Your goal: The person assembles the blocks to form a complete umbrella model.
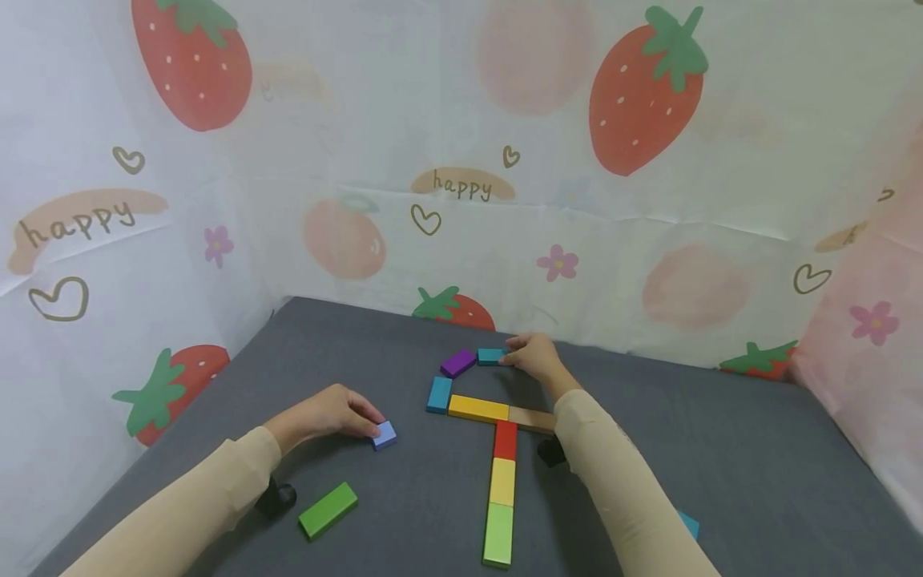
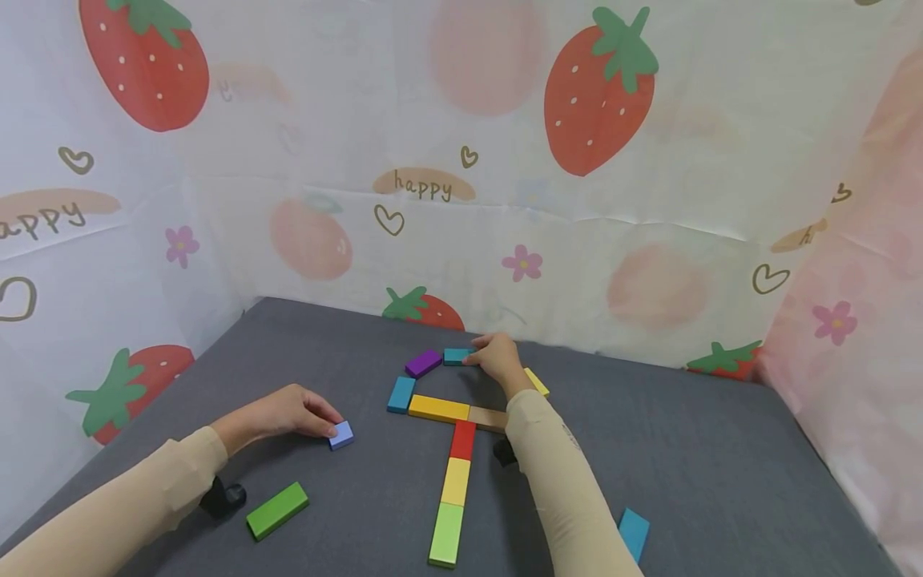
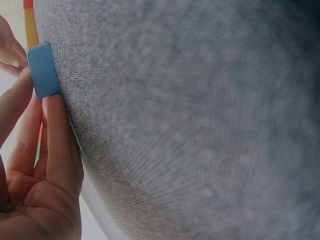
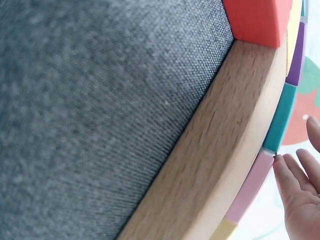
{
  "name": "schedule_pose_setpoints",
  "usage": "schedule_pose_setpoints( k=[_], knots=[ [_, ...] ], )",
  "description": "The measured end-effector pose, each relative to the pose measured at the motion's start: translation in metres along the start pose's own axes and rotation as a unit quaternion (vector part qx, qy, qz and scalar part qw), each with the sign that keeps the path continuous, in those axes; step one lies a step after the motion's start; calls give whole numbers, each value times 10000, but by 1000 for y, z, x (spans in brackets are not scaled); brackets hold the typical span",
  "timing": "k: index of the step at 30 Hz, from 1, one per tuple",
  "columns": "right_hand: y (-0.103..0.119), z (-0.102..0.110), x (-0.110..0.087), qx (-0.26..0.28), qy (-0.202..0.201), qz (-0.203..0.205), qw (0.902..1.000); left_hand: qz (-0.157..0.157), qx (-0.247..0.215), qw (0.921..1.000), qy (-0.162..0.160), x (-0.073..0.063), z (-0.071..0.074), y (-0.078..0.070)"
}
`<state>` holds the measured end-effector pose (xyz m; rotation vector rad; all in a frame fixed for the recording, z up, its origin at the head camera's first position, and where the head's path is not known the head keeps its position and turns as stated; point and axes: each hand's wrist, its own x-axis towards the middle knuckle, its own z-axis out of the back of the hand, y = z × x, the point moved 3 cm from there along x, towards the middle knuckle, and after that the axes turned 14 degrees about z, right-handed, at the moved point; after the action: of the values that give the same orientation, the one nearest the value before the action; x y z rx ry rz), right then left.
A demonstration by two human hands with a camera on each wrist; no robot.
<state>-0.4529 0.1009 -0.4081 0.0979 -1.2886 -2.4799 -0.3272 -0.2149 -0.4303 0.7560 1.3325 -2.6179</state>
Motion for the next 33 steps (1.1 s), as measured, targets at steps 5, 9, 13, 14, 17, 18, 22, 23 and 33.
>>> schedule_pose_setpoints(
  k=[5, 9, 13, 14, 17, 18, 22, 23, 33],
  knots=[
    [-4, 9, 1, 405, -141, -183, 9989, 65, 25, 10000, -55, 2, -1, 0],
    [-11, 29, -3, 316, -268, -261, 9988, 57, 14, 10000, -49, 2, -3, -2],
    [-21, 49, -7, 43, -335, -422, 9985, -23, 18, 10000, -7, 1, -3, -3],
    [-23, 53, -9, -11, -336, -445, 9984, -44, 29, 10000, 2, 1, -3, -3],
    [-29, 59, -12, -62, -318, -534, 9980, -49, 44, 10000, 18, -1, -2, -3],
    [-30, 60, -13, -118, -293, -534, 9981, -34, 39, 10000, 12, -1, -2, -2],
    [-33, 56, -15, -292, -179, -475, 9983, -18, -11, 10000, 20, -1, -2, 0],
    [-33, 55, -15, -354, -159, -453, 9982, -3, -42, 10000, 30, -1, -2, 0],
    [-36, 49, -14, -698, -137, -520, 9961, -20, -40, 10000, 14, -1, -2, -1]
  ],
)
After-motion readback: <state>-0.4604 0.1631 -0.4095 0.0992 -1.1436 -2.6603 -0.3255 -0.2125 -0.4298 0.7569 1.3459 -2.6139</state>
